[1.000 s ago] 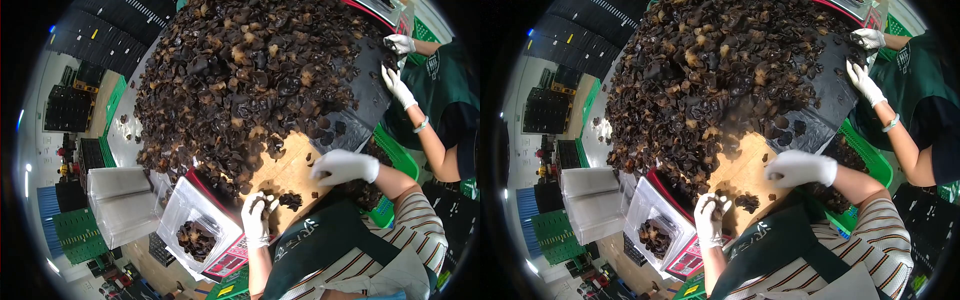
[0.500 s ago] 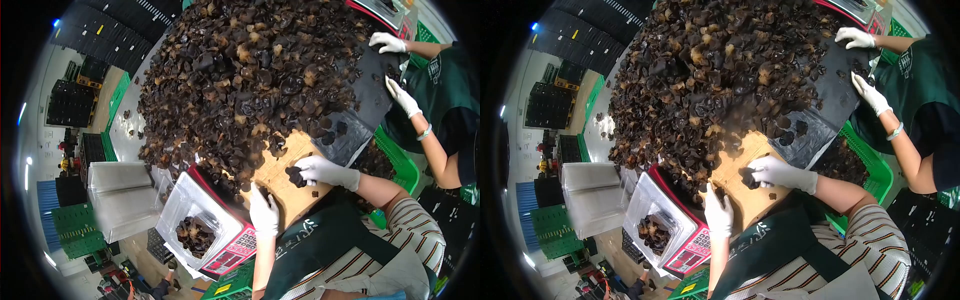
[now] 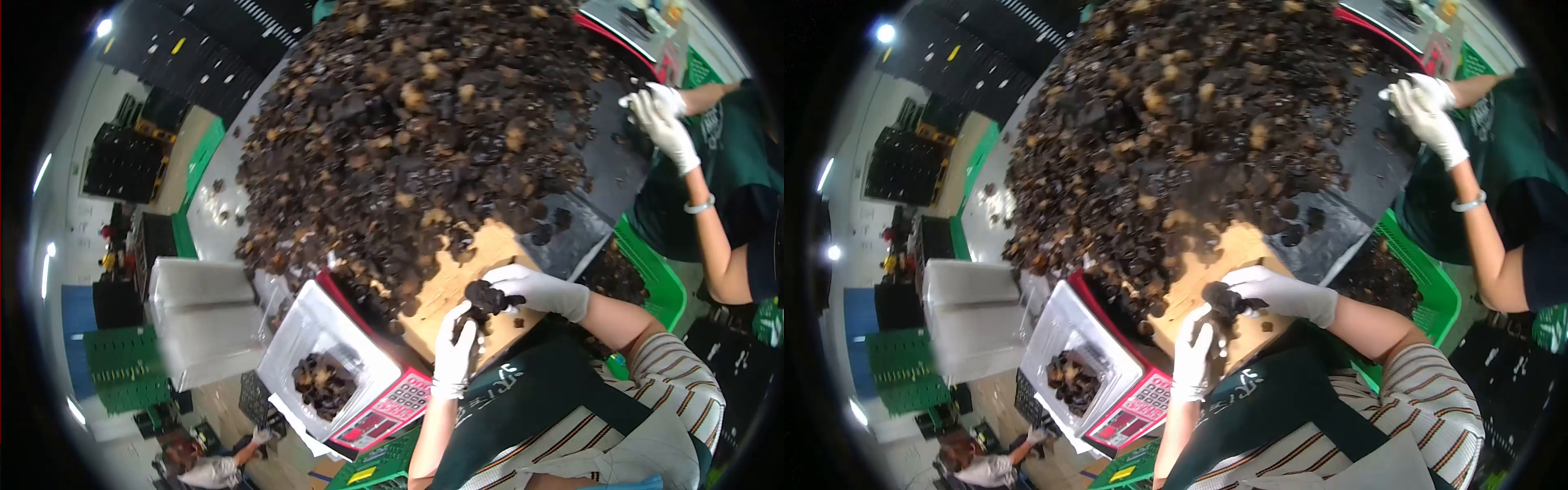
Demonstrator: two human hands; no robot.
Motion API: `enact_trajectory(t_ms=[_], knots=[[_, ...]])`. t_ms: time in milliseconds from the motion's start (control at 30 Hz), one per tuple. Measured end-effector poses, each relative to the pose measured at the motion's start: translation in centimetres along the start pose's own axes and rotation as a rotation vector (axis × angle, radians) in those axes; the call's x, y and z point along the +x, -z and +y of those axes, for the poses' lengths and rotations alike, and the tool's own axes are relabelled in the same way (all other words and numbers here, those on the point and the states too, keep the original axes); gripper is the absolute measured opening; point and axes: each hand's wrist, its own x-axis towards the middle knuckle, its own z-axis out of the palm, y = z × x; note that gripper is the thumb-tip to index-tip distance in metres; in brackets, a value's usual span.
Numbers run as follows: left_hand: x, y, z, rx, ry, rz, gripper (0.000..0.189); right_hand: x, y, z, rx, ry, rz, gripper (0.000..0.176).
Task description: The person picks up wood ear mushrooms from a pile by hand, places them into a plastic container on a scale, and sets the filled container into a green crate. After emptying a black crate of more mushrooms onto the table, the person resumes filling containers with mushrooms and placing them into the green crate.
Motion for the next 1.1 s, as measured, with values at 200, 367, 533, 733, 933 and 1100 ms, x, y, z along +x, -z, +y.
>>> enact_trajectory(t_ms=[200, 367, 533, 733, 933, 1100], knots=[[-2.8, 0.1, 2.2, 0.189, -0.447, 0.241, 0.049, 5.2, -4.6, -4.6, 0.406, -0.444, -0.142, 0.024], [-8.0, 6.2, 8.2, 0.617, -0.726, 0.650, 0.029, 12.4, -9.5, -6.8, 0.621, -0.378, -0.242, 0.037], [-11.0, 11.1, 11.6, 0.676, -0.695, 1.074, 0.029, 18.2, -16.1, -7.7, 0.101, 0.124, -0.117, 0.037], [-10.4, 17.6, 8.9, 1.520, -0.651, 0.824, 0.049, 18.3, -20.8, -5.5, -0.608, 0.380, -0.225, 0.048], [-11.4, 18.4, 9.9, 0.974, -0.705, 0.812, 0.056, 19.4, -17.1, -6.1, -0.236, 0.348, -0.196, 0.047], [-12.4, 19.7, 9.4, 0.241, -0.771, 0.722, 0.054, 19.7, -12.0, -9.2, -0.222, 0.310, -0.115, 0.031]])
